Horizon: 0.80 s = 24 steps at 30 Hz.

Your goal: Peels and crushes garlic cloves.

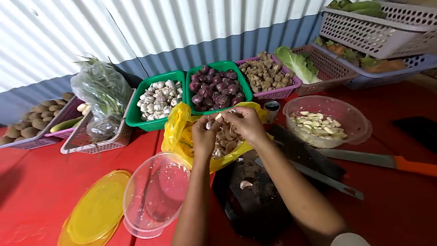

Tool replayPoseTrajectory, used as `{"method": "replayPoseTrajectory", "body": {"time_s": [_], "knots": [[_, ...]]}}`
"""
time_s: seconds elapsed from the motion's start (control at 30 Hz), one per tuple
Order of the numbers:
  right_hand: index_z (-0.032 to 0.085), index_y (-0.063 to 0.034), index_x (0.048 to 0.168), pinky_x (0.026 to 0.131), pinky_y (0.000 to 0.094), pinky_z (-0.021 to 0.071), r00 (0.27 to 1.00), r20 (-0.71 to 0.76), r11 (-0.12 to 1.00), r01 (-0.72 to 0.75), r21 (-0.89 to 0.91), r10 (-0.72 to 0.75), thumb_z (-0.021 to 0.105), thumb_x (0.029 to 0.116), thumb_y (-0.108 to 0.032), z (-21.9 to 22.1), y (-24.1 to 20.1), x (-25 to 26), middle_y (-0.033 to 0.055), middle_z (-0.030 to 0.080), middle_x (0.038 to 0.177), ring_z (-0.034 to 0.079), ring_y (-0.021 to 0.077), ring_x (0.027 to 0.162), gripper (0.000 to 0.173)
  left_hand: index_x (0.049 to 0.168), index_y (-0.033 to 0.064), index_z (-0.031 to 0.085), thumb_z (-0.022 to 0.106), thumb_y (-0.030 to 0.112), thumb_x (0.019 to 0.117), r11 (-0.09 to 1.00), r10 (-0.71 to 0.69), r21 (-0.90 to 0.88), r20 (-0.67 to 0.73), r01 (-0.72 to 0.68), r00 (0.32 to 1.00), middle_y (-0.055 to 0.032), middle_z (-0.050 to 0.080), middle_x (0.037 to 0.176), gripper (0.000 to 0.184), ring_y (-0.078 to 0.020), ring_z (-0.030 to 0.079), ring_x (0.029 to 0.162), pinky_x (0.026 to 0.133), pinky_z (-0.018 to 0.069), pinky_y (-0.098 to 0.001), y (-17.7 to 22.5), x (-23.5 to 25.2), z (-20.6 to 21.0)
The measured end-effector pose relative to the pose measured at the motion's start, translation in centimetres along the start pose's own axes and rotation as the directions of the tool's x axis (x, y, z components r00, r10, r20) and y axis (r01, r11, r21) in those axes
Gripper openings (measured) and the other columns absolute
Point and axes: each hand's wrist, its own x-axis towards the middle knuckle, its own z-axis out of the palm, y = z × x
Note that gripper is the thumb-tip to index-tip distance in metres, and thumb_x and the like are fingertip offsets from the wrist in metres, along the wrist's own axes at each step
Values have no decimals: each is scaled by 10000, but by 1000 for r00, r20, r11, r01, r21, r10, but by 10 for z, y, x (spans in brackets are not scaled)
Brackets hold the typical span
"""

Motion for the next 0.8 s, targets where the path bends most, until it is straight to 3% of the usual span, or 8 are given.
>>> {"method": "replayPoseTrajectory", "body": {"time_s": [0.13,0.27,0.37,0.47,0.53,0.67,0.8], "knots": [[757,-39,986,609,256,497,991,-35,979,122,-164,-129,646,998,-99,2,-1,-3,45,690,818,592,73,659,126,987,33,731,747,25,903,993,81,84,-5,-80,997,-29,724,851,86,-90,679,708,690,593,-268,-3,-1,0],[753,-36,961,700,322,553,977,-55,946,182,-268,-204,683,953,-60,4,-2,-5,69,718,890,660,114,761,75,964,29,741,759,2,884,995,72,64,-3,-72,997,-29,730,849,87,-92,687,714,699,601,-273,-3,0,0],[742,-33,939,609,264,507,979,-56,964,180,-197,-194,668,958,-66,1,-2,-3,45,677,790,600,76,659,83,968,22,734,708,-25,914,974,-107,-197,39,112,994,-55,734,877,77,-119,697,759,746,600,-282,0,0,0],[732,-23,924,571,241,469,994,-38,994,104,-28,-105,623,982,-75,-3,-1,-1,42,661,771,567,70,632,133,1040,28,682,586,-7,997,784,-309,-513,169,351,936,-66,686,896,111,-91,640,717,689,560,-215,2,2,2],[729,-22,916,590,240,482,993,-26,993,111,-37,-112,623,981,-68,-2,-2,-2,43,669,780,584,68,653,133,1055,59,655,538,52,1036,668,-373,-603,236,436,897,-38,655,841,119,-70,627,674,657,557,-186,1,3,2],[720,-16,959,615,261,514,983,-6,971,178,-157,-181,633,979,-58,5,-4,-7,49,667,794,601,78,666,98,993,93,642,521,188,1064,575,-439,-664,243,478,865,-12,633,787,170,-60,630,641,627,561,-170,0,7,0],[730,-19,1032,663,250,532,973,-14,957,225,-182,-231,623,1009,-98,3,-4,-6,53,696,839,631,68,711,135,1053,66,661,533,74,1042,670,-375,-621,191,408,907,-41,665,846,129,-79,643,696,681,567,-202,0,4,2]]}}
